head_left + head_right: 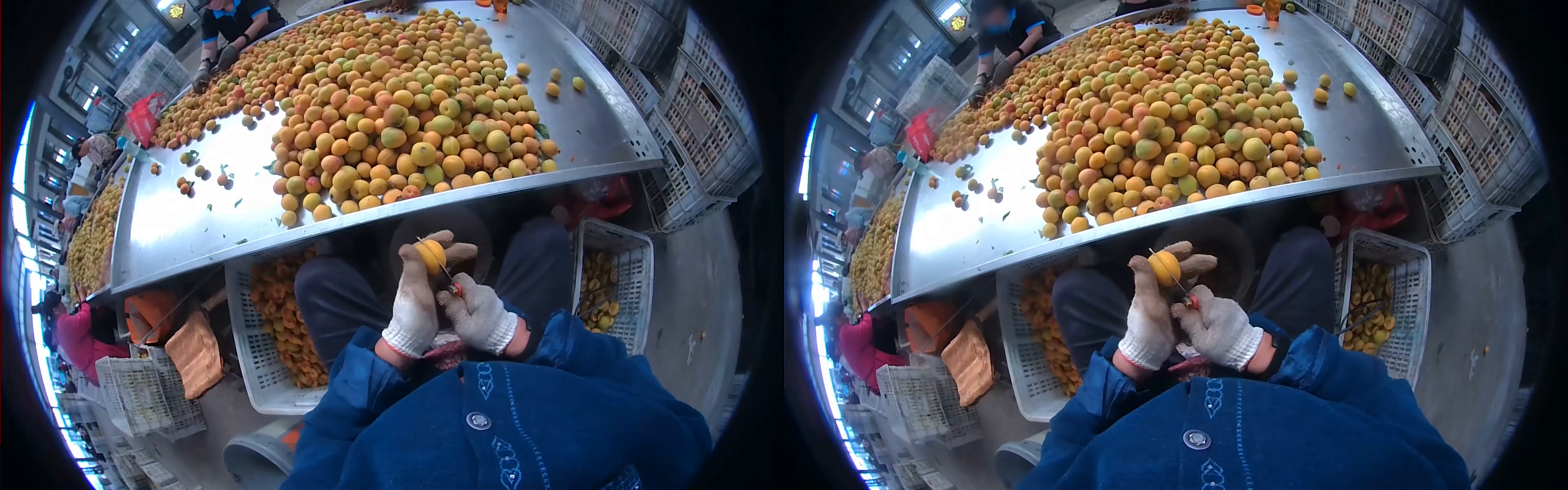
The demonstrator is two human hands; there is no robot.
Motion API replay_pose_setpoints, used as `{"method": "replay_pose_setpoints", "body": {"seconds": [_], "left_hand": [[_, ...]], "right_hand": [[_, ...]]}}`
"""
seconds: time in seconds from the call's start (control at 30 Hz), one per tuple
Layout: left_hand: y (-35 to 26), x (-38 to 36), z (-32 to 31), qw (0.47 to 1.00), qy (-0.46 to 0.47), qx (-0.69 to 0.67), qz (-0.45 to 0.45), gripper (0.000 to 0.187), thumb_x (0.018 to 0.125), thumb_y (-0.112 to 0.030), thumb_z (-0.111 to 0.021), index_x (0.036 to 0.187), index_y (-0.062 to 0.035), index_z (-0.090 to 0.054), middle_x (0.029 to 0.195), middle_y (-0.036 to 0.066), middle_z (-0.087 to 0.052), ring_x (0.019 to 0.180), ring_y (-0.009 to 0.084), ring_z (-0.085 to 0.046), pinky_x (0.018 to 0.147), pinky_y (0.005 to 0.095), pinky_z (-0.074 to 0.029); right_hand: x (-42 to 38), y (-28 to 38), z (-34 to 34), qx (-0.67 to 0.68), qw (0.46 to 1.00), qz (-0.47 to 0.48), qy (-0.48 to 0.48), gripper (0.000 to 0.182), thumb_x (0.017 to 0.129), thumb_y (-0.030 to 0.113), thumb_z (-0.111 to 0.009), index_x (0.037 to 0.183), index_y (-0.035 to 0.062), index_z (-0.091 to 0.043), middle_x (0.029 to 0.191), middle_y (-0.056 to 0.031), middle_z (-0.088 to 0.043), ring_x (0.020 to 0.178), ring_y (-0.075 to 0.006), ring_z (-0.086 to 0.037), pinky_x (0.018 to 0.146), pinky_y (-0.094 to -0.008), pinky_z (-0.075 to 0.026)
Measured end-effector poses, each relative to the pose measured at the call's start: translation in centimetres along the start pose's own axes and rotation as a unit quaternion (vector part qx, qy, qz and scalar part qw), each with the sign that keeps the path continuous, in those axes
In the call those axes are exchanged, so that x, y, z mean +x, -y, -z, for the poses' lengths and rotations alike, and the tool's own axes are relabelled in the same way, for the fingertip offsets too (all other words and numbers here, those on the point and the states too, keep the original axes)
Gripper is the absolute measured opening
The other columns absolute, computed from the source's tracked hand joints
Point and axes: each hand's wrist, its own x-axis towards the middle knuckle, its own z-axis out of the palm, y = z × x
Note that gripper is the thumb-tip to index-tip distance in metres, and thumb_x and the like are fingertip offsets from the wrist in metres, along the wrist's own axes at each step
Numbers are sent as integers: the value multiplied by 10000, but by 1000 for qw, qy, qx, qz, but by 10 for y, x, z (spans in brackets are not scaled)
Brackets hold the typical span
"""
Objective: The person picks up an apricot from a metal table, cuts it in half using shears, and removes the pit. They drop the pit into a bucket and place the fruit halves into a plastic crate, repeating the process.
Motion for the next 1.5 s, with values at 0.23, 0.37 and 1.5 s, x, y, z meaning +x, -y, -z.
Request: {"method": "replay_pose_setpoints", "body": {"seconds": [0.23, 0.37, 1.5], "left_hand": [[6, 2, 6, 982, -27, 127, -134, 547, 1001, -480, -424, 1311, -30, -439, 946, 134, -651, 888, 203, -617, 852, 330, -509], [17, 1, 2, 998, -61, -4, -23, 556, 1016, -510, -323, 1267, -38, -474, 963, 162, -666, 939, 228, -618, 886, 350, -496], [19, 10, 13, 993, -52, -89, 54, 744, 869, -692, -480, 1185, -19, -514, 849, 112, -614, 1091, 287, -568, 991, 412, -448]], "right_hand": [[1, -6, 2, -73, 997, -2, 2, 320, 942, 360, -544, 947, 41, -518, 637, -206, -604, 609, -419, -614, 535, -495, -481], [0, -26, -6, -95, 995, 39, -12, 304, 947, 350, -538, 927, 47, -522, 642, -192, -606, 604, -416, -612, 526, -476, -484], [8, -21, 5, 178, 978, -68, 86, 369, 945, 311, -568, 1135, -5, -572, 785, -222, -648, 802, -340, -657, 704, -354, -513]]}}
